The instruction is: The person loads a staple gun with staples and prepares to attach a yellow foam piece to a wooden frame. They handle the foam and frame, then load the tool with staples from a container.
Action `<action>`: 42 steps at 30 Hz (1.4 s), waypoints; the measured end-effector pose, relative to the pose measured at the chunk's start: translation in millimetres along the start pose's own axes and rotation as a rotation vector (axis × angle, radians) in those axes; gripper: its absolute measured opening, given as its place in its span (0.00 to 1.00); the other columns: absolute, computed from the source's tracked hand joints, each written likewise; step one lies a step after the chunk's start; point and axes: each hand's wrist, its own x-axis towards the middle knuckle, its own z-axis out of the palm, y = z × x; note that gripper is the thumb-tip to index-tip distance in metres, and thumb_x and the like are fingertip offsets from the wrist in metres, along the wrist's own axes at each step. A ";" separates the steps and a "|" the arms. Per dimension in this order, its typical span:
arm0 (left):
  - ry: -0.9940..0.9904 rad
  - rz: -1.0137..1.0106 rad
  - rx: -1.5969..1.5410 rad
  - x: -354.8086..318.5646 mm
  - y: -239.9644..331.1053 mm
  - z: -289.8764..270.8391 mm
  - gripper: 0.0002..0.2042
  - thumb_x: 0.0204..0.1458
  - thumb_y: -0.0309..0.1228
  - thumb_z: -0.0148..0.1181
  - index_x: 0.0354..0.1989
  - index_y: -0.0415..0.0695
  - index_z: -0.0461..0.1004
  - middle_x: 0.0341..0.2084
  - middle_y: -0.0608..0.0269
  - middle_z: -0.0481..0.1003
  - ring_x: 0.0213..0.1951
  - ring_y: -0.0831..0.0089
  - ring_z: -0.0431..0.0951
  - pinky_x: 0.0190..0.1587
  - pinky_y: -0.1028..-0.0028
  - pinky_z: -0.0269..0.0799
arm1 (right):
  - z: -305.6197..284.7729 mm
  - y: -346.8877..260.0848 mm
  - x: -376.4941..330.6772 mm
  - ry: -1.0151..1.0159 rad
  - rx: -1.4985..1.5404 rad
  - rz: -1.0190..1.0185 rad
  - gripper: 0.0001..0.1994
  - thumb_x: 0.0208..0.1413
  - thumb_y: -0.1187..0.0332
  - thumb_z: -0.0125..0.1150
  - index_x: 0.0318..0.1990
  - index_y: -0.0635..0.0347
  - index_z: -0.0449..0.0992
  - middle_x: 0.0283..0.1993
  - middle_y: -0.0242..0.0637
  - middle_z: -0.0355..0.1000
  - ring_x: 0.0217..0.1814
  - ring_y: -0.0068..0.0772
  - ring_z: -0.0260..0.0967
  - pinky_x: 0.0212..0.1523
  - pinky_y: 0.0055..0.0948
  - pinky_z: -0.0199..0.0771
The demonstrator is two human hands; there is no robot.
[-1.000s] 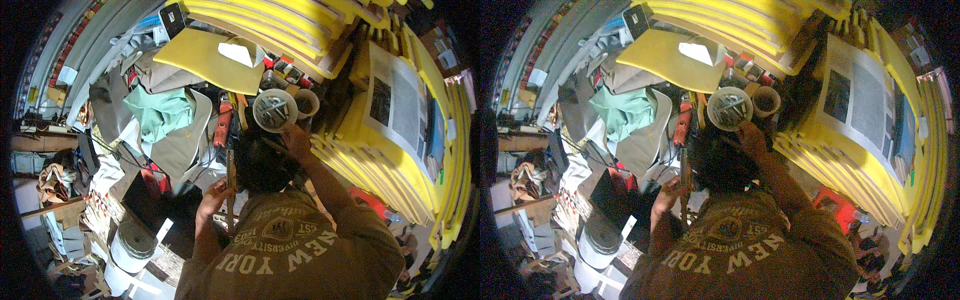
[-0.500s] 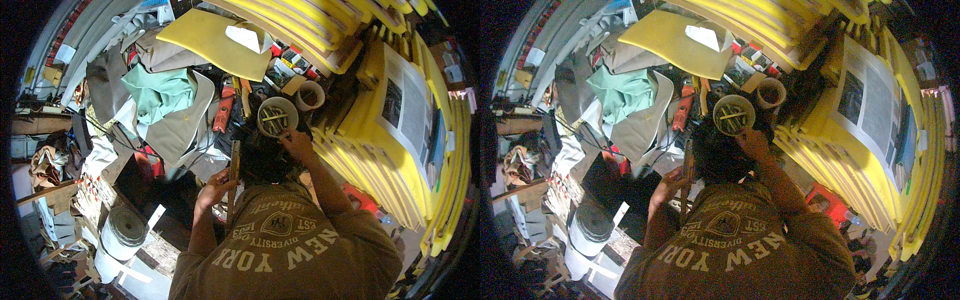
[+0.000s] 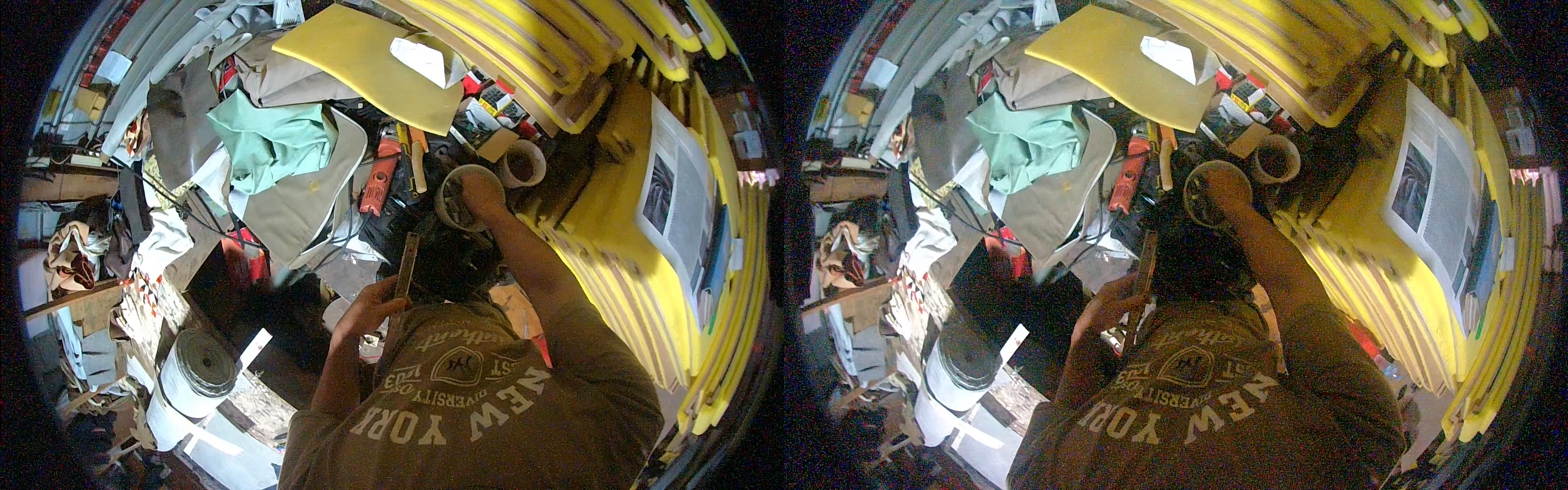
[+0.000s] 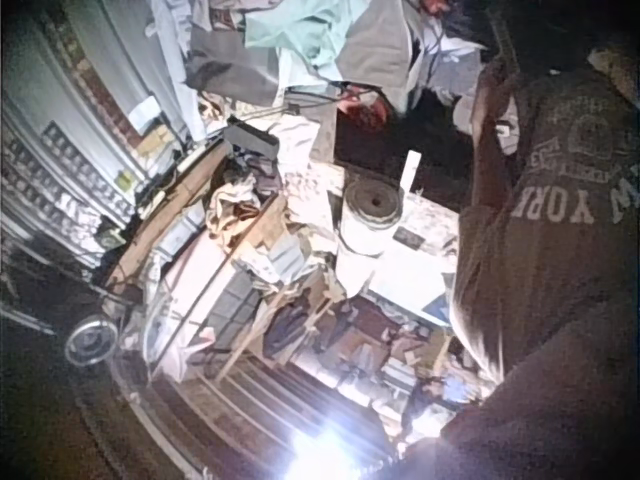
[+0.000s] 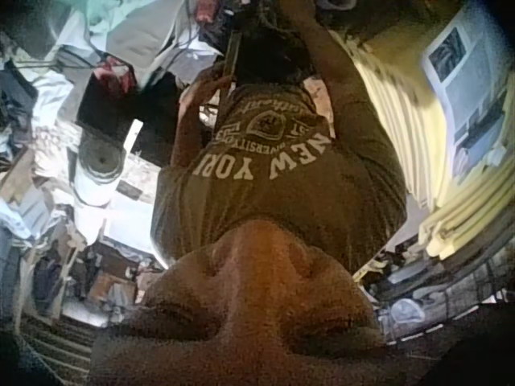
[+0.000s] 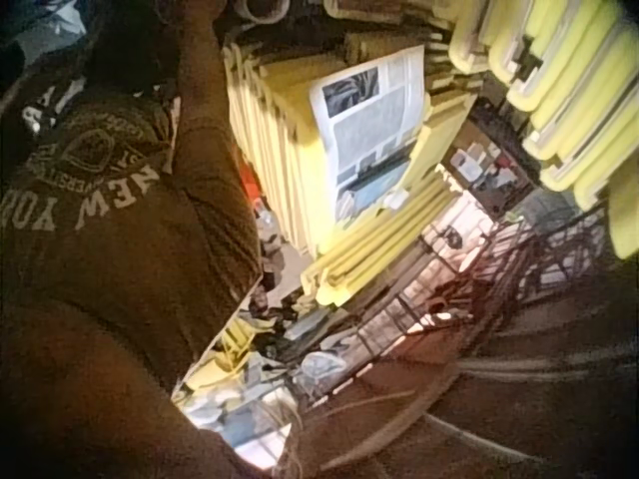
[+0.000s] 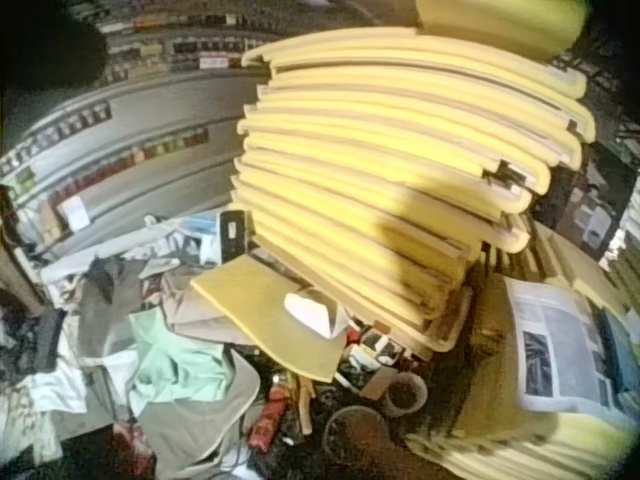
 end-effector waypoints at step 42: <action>-0.099 0.448 0.150 -1.5 38.3 34.5 0.18 0.52 0.21 0.52 0.53 0.43 0.66 0.43 0.69 0.71 0.42 0.82 0.67 0.46 0.78 0.64 | -155.2 -101.8 -127.3 0.190 0.390 -0.427 0.07 0.46 0.69 0.58 0.31 0.64 0.73 0.27 0.47 0.70 0.28 0.50 0.69 0.30 0.39 0.67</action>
